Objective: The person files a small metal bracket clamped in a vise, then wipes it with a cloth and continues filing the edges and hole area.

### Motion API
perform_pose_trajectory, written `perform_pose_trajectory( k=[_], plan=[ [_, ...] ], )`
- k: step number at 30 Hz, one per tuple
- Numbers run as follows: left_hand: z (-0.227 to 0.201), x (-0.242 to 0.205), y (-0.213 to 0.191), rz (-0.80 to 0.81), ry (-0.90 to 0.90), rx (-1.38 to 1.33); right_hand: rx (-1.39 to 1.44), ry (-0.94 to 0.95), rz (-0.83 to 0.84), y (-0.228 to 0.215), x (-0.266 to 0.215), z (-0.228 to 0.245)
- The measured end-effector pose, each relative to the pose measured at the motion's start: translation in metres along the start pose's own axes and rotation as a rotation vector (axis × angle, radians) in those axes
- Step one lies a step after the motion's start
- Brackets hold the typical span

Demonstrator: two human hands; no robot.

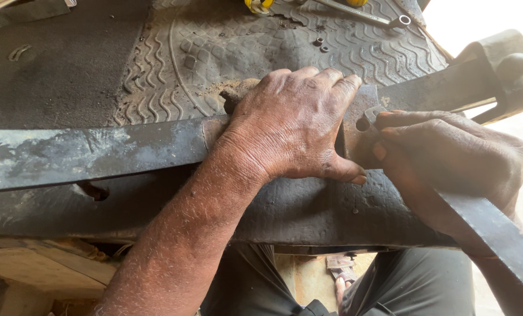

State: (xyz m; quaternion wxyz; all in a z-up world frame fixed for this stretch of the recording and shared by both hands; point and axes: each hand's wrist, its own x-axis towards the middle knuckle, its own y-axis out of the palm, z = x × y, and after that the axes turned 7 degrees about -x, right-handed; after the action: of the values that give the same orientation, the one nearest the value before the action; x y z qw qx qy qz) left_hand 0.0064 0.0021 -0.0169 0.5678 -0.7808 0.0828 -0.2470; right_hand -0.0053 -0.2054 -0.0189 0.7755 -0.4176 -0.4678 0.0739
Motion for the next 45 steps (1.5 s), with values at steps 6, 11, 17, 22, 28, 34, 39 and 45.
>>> perform_pose_trajectory(
  k=[6,11,17,22,28,34,39,45],
  plan=[
    [-0.003,0.000,-0.004,0.075,-0.070,0.004,0.019,-0.027,-0.006,0.001,-0.001,-0.001],
    [-0.004,0.002,-0.005,0.068,-0.075,0.004,0.119,-0.003,0.025,-0.002,0.001,-0.003],
    [-0.008,0.002,-0.008,0.096,-0.107,0.007,0.222,0.057,0.009,0.003,-0.002,-0.010],
    [-0.009,0.002,-0.011,0.117,-0.123,0.013,0.188,-0.052,0.012,-0.001,-0.002,-0.009],
    [-0.014,0.005,-0.018,0.215,-0.163,0.019,0.207,0.076,0.043,0.008,0.006,-0.020],
    [-0.018,0.003,-0.024,0.177,-0.168,-0.033,0.220,0.106,0.054,-0.001,-0.009,-0.018],
    [-0.020,0.004,-0.027,0.231,-0.209,-0.010,0.195,0.186,0.069,0.002,-0.002,-0.031],
    [-0.020,0.005,-0.027,0.171,-0.168,-0.022,0.248,0.158,0.069,0.003,-0.010,-0.029]
  ],
)
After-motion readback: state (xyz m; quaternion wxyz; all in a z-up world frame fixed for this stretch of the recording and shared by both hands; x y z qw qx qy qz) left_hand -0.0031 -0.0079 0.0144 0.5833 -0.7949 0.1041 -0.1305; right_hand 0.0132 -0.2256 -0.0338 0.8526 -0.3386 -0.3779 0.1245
